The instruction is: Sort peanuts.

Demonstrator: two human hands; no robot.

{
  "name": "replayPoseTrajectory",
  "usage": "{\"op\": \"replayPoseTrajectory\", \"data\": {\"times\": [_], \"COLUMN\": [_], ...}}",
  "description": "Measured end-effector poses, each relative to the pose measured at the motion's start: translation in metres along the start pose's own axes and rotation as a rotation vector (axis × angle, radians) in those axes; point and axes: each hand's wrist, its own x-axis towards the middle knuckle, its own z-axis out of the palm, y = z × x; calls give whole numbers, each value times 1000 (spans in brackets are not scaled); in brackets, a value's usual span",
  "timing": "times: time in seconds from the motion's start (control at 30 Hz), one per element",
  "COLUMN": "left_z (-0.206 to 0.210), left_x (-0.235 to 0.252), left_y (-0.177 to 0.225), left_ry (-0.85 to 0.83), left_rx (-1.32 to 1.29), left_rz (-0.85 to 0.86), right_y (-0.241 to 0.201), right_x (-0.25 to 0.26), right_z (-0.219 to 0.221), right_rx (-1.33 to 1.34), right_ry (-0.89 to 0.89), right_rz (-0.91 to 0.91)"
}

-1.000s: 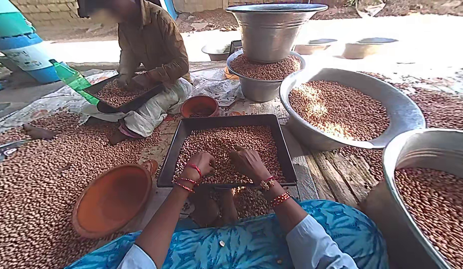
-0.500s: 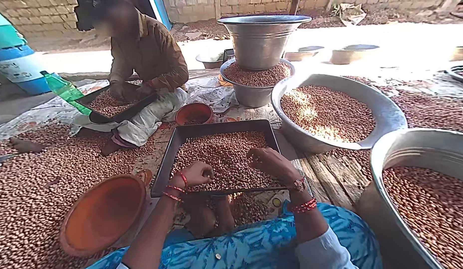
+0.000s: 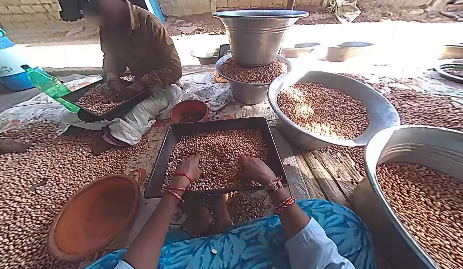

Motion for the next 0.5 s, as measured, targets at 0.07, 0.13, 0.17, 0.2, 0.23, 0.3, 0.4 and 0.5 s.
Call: {"op": "replayPoseTrajectory", "data": {"times": [0.07, 0.13, 0.17, 0.2, 0.23, 0.3, 0.4, 0.5], "left_z": [4, 8, 10, 11, 11, 5, -5, -11], "left_x": [-5, -3, -2, -2, -2, -5, 1, 0], "left_y": [19, 19, 14, 7, 2, -5, -17, -15], "left_ry": [-35, -29, -20, 13, 45, 90, 243, 348], "left_rx": [-67, -221, -343, -480, -613, -794, -721, -555], "left_rz": [94, 168, 201, 248, 290, 326, 332, 248], "right_y": [-17, -28, -30, -31, -29, -20, -6, -1], "right_x": [5, 9, 10, 11, 13, 19, 18, 19], "right_z": [14, 26, 29, 30, 30, 24, 7, 0], "right_rx": [79, 210, 287, 362, 418, 416, 231, 127], "right_ry": [54, 124, 153, 187, 241, 383, 511, 522], "right_rz": [-82, -226, -310, -390, -458, -470, -249, -126]}}
